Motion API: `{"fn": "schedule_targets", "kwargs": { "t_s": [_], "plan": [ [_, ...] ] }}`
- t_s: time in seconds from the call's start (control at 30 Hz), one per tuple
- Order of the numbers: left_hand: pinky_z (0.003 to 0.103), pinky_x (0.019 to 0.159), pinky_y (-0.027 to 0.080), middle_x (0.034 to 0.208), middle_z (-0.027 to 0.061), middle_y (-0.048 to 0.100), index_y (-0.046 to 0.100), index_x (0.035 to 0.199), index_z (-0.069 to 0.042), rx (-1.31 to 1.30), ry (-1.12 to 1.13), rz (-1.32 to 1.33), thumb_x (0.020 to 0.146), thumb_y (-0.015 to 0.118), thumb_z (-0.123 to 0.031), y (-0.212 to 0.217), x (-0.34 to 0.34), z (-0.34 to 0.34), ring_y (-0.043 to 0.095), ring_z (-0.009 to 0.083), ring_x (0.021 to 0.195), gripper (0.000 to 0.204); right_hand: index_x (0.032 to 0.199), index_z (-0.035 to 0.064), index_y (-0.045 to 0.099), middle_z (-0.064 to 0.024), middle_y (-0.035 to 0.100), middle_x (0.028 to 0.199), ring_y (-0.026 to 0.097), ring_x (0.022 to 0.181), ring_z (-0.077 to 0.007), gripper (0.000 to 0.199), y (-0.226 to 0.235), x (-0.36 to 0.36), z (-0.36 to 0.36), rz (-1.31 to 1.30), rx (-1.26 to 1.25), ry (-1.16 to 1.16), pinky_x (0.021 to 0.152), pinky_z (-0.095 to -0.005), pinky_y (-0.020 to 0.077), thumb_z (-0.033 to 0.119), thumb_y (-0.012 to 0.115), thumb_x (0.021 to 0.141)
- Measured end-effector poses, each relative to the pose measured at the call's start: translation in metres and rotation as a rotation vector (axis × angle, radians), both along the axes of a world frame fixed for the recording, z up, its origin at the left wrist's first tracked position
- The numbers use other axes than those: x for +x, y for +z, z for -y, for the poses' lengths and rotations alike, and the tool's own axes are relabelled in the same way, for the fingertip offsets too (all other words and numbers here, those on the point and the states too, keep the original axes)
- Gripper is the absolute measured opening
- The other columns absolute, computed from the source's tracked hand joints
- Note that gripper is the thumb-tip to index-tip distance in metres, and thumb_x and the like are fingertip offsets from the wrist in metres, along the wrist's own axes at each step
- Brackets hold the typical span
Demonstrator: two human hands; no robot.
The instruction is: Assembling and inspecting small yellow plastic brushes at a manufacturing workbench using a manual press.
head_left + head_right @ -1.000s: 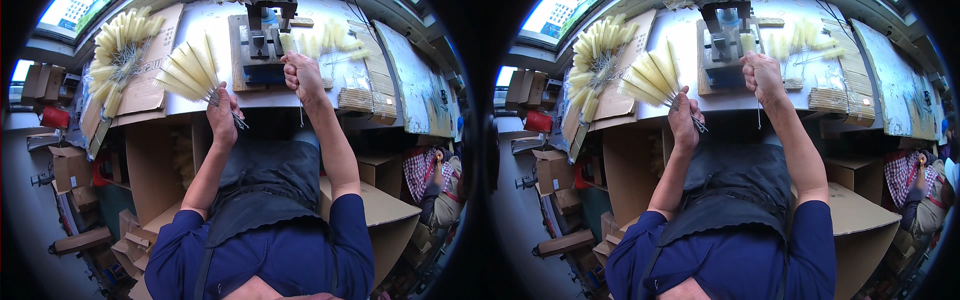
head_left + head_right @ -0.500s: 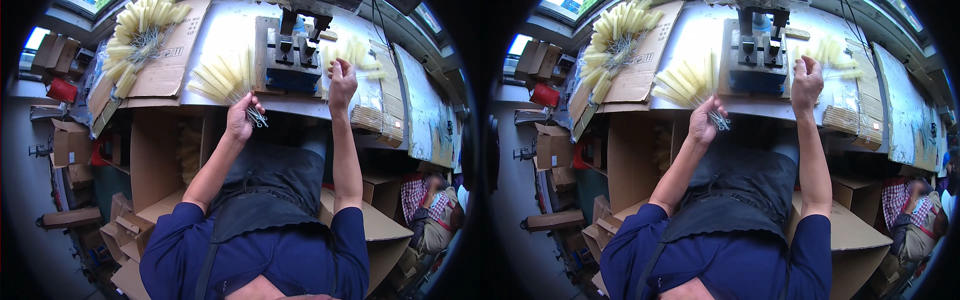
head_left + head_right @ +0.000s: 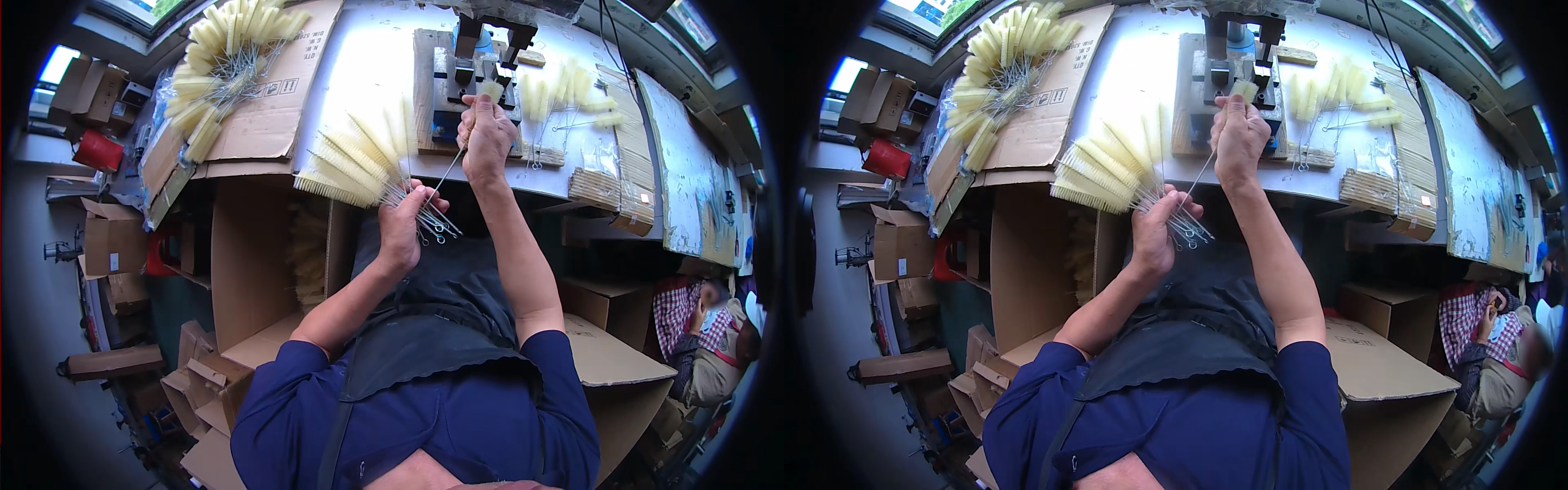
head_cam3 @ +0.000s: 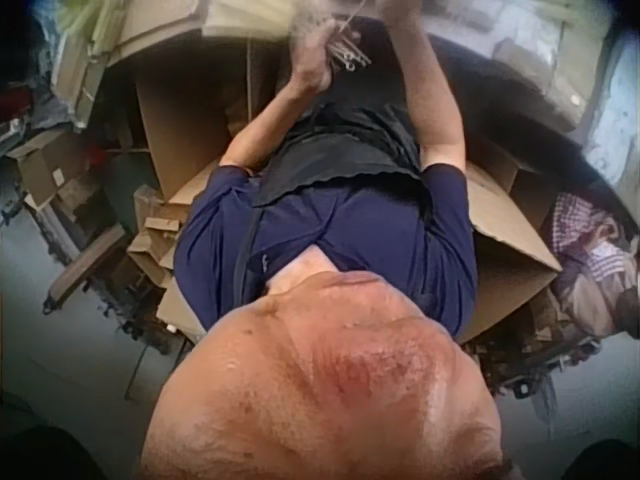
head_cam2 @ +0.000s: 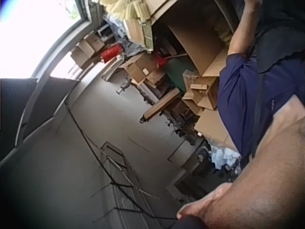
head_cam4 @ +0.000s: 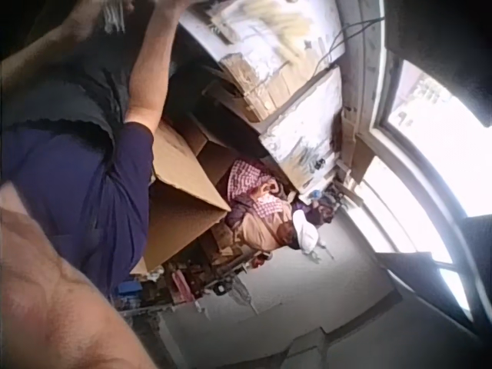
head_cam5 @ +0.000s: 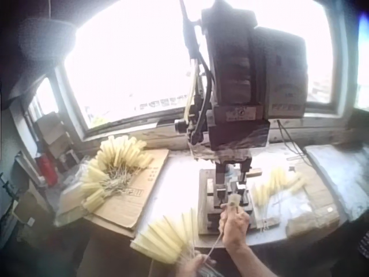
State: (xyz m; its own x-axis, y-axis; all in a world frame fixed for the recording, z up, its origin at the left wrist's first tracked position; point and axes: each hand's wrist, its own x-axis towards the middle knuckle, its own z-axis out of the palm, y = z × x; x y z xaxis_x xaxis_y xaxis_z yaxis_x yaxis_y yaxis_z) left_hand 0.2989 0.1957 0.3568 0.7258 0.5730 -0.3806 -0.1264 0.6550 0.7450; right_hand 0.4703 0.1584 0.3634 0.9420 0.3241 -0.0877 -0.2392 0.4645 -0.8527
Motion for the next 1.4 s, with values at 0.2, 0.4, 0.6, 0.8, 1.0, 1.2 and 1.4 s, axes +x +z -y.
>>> {"fn": "schedule_targets", "kwargs": {
  "t_s": [0.2,0.4,0.6,0.8,1.0,1.2,1.4],
  "plan": [
    [0.039,0.072,0.06,0.085,0.0085,0.061,0.048,0.113,-0.001,0.103,0.21,0.094,0.098,0.051,-0.004,-0.021,-0.009,-0.013,0.067,0.0219,0.072,0.016,0.1,-0.001,0.062,0.0023,0.046,0.06,0.038,0.043,-0.0055,0.038,0.013,0.011,0.008,-0.141,0.046,0.086,0.038,-0.0215,0.0295,0.037,0.054,0.102],
    [0.039,0.068,0.06,0.082,0.0069,0.057,0.05,0.112,-0.002,0.111,0.138,0.114,0.1,0.05,-0.007,-0.012,0.002,-0.021,0.062,0.0187,0.067,0.013,0.099,-0.003,0.061,0.0004,0.048,0.062,0.042,0.046,-0.0079,0.045,0.01,0.026,-0.006,-0.282,0.045,0.239,0.04,-0.0223,0.0311,0.041,0.057,0.1],
    [0.037,0.066,0.06,0.082,0.0066,0.057,0.05,0.113,-0.002,0.057,0.086,0.104,0.101,0.049,-0.007,-0.015,0.007,-0.016,0.062,0.0182,0.067,0.013,0.104,-0.0039,0.056,-0.0003,0.049,0.07,0.043,0.055,-0.0096,0.048,0.021,0.043,-0.016,-0.337,0.093,0.265,0.045,-0.0226,0.0339,0.043,0.049,0.103],
    [0.037,0.067,0.06,0.082,0.0064,0.056,0.05,0.114,-0.001,0.116,0.083,0.124,0.101,0.048,-0.008,-0.011,0.01,-0.021,0.062,0.0182,0.067,0.014,0.12,-0.0072,0.049,-0.018,0.065,0.105,0.064,0.08,-0.0222,0.059,0.024,0.032,-0.009,-0.432,0.176,0.298,0.064,-0.0332,0.0548,0.049,0.039,0.104],
    [0.038,0.063,0.06,0.081,0.0078,0.057,0.049,0.115,0.0,0.146,0.136,0.164,0.101,0.05,-0.007,-0.007,0.012,-0.033,0.061,0.0185,0.064,0.015,0.125,-0.0062,0.046,-0.0193,0.065,0.111,0.067,0.083,-0.0265,0.055,0.068,0.017,-0.014,-0.489,0.254,0.335,0.07,-0.0384,0.0581,0.044,0.047,0.103],
    [0.038,0.063,0.06,0.081,0.0077,0.057,0.049,0.114,0.0,0.137,0.193,0.17,0.102,0.049,-0.008,-0.01,0.013,-0.038,0.061,0.019,0.064,0.015,0.11,0.0007,0.052,0.0035,0.039,0.067,0.034,0.053,-0.0068,0.029,0.049,0.012,-0.028,-0.589,0.22,0.376,0.046,-0.0225,0.0299,0.028,0.052,0.103],
    [0.038,0.065,0.058,0.082,0.0066,0.057,0.049,0.116,-0.001,0.162,0.182,0.105,0.103,0.048,-0.01,-0.008,0.015,-0.04,0.06,0.0183,0.067,0.016,0.101,0.0013,0.053,0.0048,0.034,0.063,0.028,0.047,-0.0061,0.032,0.032,0.006,0.013,-0.469,0.264,0.332,0.039,-0.0206,0.0264,0.032,0.047,0.106]
  ]
}}
